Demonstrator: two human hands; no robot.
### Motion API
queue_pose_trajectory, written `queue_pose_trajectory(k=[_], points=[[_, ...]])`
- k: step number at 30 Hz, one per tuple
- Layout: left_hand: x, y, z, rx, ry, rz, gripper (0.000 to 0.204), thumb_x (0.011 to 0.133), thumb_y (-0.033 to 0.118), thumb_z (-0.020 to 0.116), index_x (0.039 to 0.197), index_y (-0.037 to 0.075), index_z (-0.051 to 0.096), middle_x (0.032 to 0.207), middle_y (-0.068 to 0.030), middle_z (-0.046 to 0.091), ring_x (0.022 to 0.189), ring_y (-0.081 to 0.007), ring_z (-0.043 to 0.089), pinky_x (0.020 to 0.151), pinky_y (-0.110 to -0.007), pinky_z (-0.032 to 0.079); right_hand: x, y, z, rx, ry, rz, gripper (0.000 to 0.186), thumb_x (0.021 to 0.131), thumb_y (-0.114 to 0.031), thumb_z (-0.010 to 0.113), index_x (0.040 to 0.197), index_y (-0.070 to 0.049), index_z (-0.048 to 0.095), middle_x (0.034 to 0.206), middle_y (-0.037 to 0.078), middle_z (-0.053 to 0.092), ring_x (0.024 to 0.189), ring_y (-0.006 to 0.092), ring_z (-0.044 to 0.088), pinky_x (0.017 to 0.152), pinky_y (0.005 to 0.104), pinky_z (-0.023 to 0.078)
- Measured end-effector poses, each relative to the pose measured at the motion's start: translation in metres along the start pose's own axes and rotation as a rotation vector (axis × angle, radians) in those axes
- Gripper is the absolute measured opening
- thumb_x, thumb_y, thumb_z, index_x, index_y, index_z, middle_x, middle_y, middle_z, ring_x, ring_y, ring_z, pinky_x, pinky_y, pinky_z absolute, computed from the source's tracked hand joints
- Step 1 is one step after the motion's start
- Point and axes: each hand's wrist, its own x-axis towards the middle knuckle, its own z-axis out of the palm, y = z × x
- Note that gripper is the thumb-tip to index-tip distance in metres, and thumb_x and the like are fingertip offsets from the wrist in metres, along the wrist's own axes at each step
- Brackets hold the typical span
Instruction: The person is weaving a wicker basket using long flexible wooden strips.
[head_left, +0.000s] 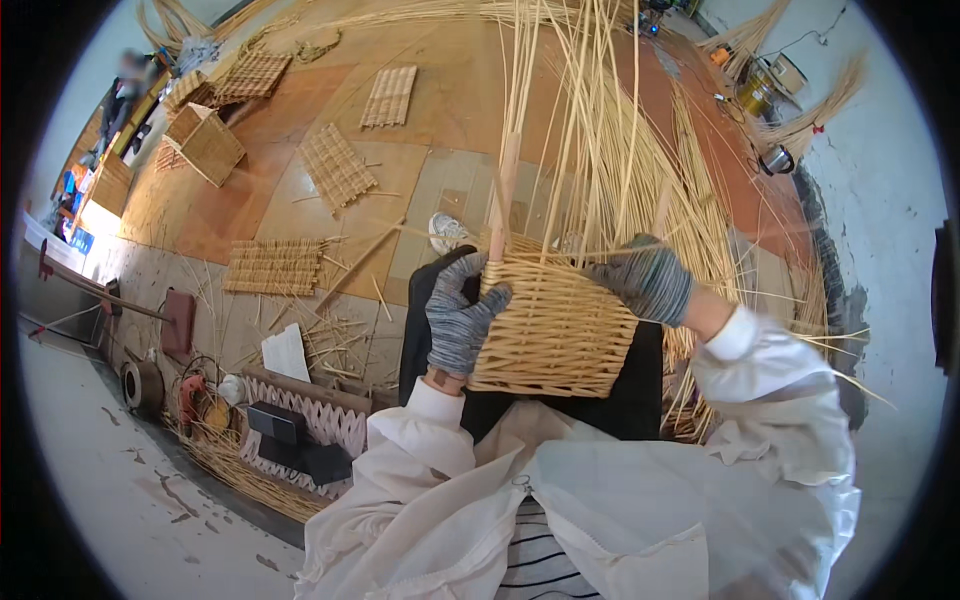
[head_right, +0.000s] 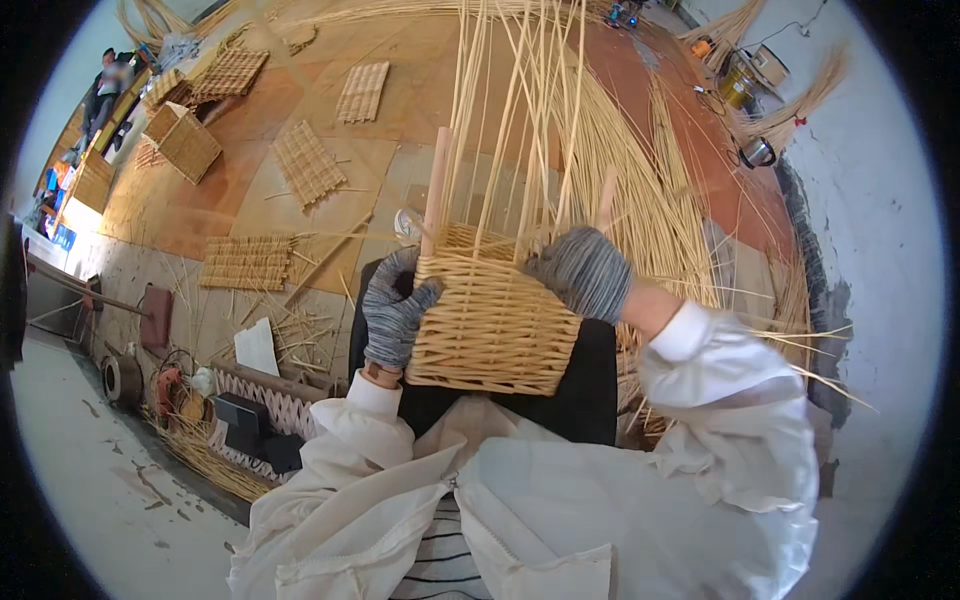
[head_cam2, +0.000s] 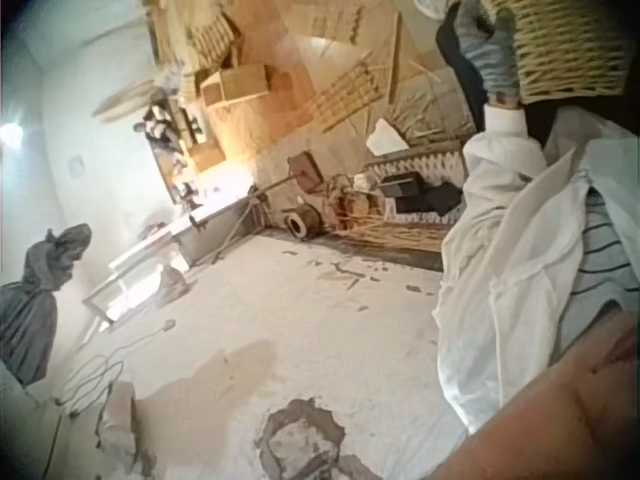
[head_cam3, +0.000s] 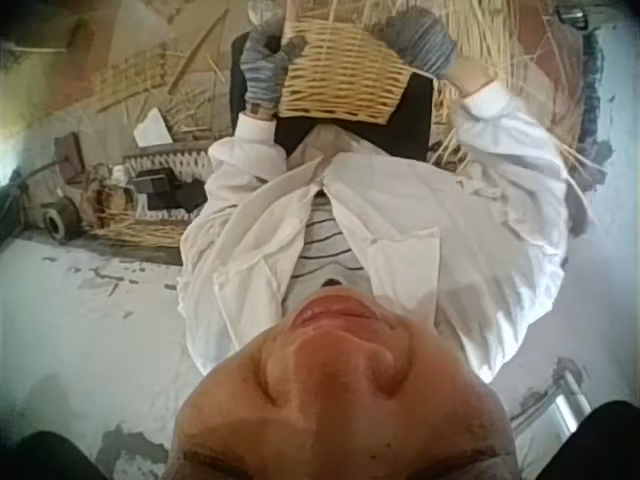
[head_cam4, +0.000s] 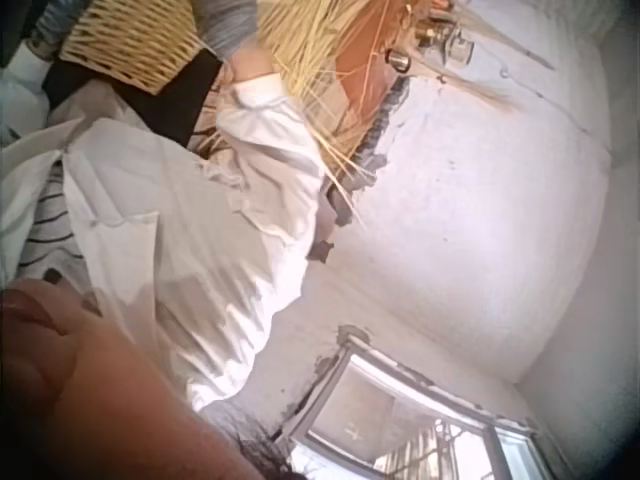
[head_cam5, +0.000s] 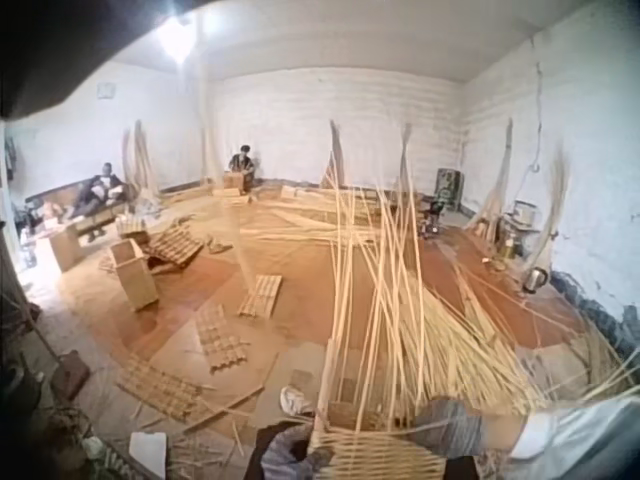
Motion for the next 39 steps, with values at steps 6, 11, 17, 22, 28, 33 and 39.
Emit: queue_pose_trajectory(k=[6,11,17,22,28,33,39], points=[[-0.002,-0.001,0.003,0.375,0.034,0.201,0.038,0.075,0.003,0.068,0.11,-0.002,0.053,0.097,-0.0068,0.055,0.089,-0.015,0.054,0.082,-0.026,0.044,-0.03,-0.057,0.009,-0.049,0.741,0.036,0.031,0.08,-0.006,0.051,0.109,-0.012,0.058,0.093,0.008,0.055,0.088,0.0231,0.055,0.091,0.0345,0.041],[0.0,-0.011,0.006,0.213,0.026,0.068,0.037,0.073,0.005,0.071,0.104,-0.001,0.051,0.094,-0.0074,0.058,0.082,-0.0134,0.055,0.075,-0.025,0.046,0.024,-0.062,0.06,1.278,1.004,0.238,0.022,0.088,-0.004,0.046,0.11,-0.002,0.052,0.09,0.004,0.055,0.079,0.0184,0.056,0.076,0.0302,0.049],[-0.004,-0.01,0.008,0.194,0.079,0.081,0.039,0.074,0.006,0.071,0.106,-0.003,0.051,0.093,-0.0074,0.058,0.083,-0.0135,0.055,0.076,-0.025,0.047,-0.004,-0.069,0.019,1.946,0.485,0.393,0.02,0.088,-0.005,0.047,0.107,-0.004,0.054,0.087,0.007,0.059,0.073,0.0169,0.059,0.067,0.0294,0.052],[-0.003,-0.01,0.014,0.229,0.052,0.051,0.038,0.076,0.006,0.07,0.108,-0.002,0.05,0.093,-0.007,0.058,0.084,-0.0118,0.055,0.076,-0.023,0.046,0.033,-0.042,0.047,2.458,0.968,-0.022,0.013,0.085,-0.017,0.057,0.093,-0.007,0.056,0.072,0.004,0.06,0.062,0.0154,0.059,0.056,0.0294,0.052],[-0.002,-0.002,0.008,0.595,0.031,0.26,0.028,0.076,0.006,0.068,0.101,0.002,0.058,0.091,-0.0078,0.061,0.077,-0.015,0.056,0.072,-0.027,0.047,-0.005,-0.051,0.079,2.498,0.558,0.072,0.028,0.086,-0.026,0.057,0.089,0.002,0.057,0.072,0.009,0.061,0.063,0.018,0.061,0.059,0.0302,0.054],[-0.022,0.057,0.066,1.331,-0.094,0.675,0.04,0.072,0.035,0.066,0.102,0.01,0.061,0.097,-0.0139,0.058,0.084,-0.0289,0.056,0.072,-0.039,0.044,-0.019,-0.022,0.051,1.75,0.545,0.455,0.026,0.084,-0.027,0.059,0.088,-0.001,0.059,0.071,0.01,0.062,0.063,0.0206,0.062,0.056,0.0296,0.052],[-0.006,0.021,0.1,1.476,0.005,0.427,0.061,0.065,0.051,0.066,0.113,0.015,0.056,0.093,-0.0144,0.054,0.089,-0.0305,0.052,0.076,-0.043,0.04,0.101,0.022,0.035,0.21,0.717,0.577,0.022,0.083,-0.007,0.046,0.1,-0.007,0.059,0.109,0.015,0.056,0.098,0.0314,0.057,0.085,0.0355,0.045]])
